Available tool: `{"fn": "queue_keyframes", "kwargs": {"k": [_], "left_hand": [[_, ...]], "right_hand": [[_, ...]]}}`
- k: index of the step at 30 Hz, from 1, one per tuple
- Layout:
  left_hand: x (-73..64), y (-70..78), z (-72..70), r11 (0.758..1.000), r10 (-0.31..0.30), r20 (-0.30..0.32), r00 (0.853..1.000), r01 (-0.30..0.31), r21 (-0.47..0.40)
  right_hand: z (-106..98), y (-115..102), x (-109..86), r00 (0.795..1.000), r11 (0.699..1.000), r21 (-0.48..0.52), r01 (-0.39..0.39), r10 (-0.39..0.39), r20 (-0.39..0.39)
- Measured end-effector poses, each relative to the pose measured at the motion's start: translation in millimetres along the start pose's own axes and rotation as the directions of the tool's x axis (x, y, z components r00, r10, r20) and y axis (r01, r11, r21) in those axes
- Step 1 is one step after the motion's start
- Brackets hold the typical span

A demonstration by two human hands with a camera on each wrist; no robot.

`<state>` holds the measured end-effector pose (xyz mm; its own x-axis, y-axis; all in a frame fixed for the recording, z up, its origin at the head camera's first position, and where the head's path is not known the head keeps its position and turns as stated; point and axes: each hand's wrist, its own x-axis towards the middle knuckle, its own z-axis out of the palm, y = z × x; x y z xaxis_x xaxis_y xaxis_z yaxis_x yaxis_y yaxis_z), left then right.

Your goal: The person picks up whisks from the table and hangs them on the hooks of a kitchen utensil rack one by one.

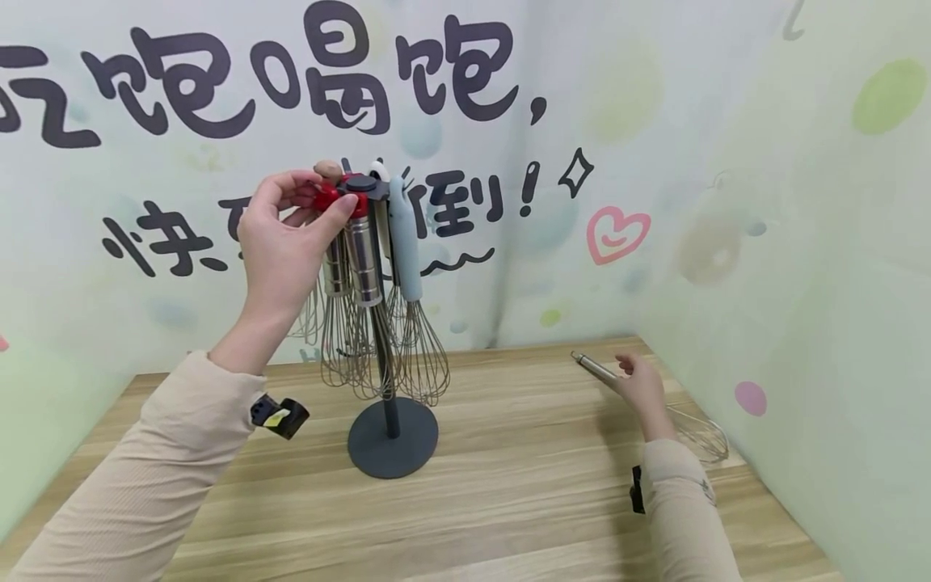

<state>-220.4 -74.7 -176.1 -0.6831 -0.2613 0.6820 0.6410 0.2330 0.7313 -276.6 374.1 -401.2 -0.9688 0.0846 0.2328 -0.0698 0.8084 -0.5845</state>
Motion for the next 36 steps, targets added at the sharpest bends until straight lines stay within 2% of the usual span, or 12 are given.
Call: {"fn": "queue_keyframes", "kwargs": {"k": [7, 15, 23, 29, 36], "left_hand": [[0.0, -0.3, 0.8, 1.0, 0.012, -0.005, 1.0, -0.012, -0.006], [0.3, 0.9, 0.0, 1.0, 0.027, -0.014, 1.0, -0.027, -0.012], [0.2, 0.7, 0.4, 1.0, 0.021, -0.011, 1.0, -0.021, -0.018], [0.4, 1.0, 0.5, 0.999, 0.035, -0.014, 0.999, -0.035, -0.009], [0.7, -0.3, 0.8, 1.0, 0.022, -0.016, 1.0, -0.022, 0.005]], "right_hand": [[0, 12, -1.4, 1.0, 1.0, -0.009, 0.019, -0.02, -0.02], [-4, 27, -0.4, 0.999, 0.999, -0.052, -0.012, 0.014, 0.045], [-3, 41, -4.3, 0.998, 0.992, -0.12, -0.028, 0.035, 0.058], [-2, 50, -5.5, 0.998, 0.988, -0.155, -0.019, 0.028, 0.051], [-2, 52, -4.3, 0.995, 0.98, -0.201, 0.005, 0.016, 0.1]]}}
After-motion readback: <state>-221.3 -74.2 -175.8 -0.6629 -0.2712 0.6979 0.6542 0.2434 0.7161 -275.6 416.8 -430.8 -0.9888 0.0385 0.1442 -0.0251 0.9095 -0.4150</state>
